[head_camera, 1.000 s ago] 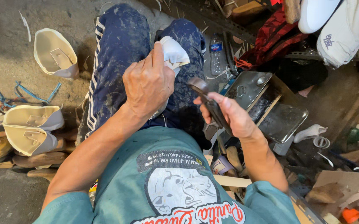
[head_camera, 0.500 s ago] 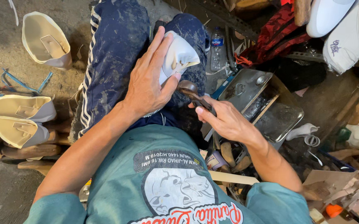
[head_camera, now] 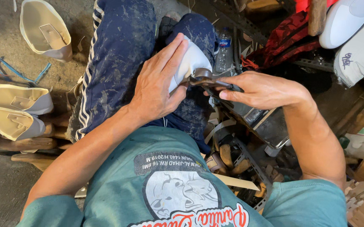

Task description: The person uses a hammer and a curved metal tool to repeatedly strike and shape the sole of a white shoe held in their lap. They rotate the shoe to work on different sections of the sole and heel throughout the process.

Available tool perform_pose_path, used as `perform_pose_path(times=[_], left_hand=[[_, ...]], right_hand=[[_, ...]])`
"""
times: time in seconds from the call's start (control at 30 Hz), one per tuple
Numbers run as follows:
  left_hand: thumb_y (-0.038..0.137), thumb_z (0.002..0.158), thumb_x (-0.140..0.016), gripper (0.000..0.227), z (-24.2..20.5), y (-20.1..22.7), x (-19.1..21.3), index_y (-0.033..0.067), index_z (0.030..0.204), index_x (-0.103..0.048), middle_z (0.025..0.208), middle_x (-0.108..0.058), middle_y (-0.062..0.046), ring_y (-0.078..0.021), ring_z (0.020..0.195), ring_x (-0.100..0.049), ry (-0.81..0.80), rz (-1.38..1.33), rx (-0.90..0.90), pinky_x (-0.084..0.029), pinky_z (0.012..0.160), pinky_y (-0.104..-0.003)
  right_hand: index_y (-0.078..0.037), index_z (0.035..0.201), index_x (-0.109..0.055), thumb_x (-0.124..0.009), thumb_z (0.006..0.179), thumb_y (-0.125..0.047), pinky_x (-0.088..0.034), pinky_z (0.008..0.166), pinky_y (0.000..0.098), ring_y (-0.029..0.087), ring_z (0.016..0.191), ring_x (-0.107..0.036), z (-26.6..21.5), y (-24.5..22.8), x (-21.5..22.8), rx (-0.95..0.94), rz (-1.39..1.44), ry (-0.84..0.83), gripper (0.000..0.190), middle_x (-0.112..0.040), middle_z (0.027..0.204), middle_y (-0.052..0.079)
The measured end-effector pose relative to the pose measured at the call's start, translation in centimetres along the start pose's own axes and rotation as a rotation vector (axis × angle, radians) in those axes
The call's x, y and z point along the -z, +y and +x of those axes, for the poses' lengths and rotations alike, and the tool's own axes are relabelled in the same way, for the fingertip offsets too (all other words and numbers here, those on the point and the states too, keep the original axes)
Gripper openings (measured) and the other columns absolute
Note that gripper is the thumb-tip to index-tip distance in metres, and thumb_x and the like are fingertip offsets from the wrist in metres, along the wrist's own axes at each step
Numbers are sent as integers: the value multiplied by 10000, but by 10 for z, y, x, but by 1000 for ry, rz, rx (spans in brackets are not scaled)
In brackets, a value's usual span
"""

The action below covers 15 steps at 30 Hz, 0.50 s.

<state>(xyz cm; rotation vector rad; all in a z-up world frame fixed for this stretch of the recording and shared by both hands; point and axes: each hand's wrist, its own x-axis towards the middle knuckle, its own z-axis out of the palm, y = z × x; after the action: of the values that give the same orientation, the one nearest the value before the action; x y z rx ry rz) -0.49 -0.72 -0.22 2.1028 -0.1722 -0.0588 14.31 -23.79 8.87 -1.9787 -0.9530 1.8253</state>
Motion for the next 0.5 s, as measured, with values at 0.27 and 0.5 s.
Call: perform_pose_path(times=[0.27, 0.5], left_hand=[[182, 910, -649, 817, 2, 3, 4, 46, 1617, -264, 1695, -264, -175, -381, 1530, -467, 14, 12, -25, -427, 1231, -494], [218, 1044, -495, 613, 2, 37, -12, 130, 1619, -302, 1702, -247, -51, -331, 1527, -359, -37, 67, 199, -272, 1246, -606]], right_hand=[[-145, 1103, -597, -460, 1039, -312, -470, 745, 437, 307, 862, -721, -20, -16, -19, -202, -86, 260, 227, -794, 932, 7], [-103, 1462, -482, -515, 907, -115, -534, 766, 601, 445, 1055, -665, -42, -50, -32, -362, -475, 241, 556, -681, 1277, 139]])
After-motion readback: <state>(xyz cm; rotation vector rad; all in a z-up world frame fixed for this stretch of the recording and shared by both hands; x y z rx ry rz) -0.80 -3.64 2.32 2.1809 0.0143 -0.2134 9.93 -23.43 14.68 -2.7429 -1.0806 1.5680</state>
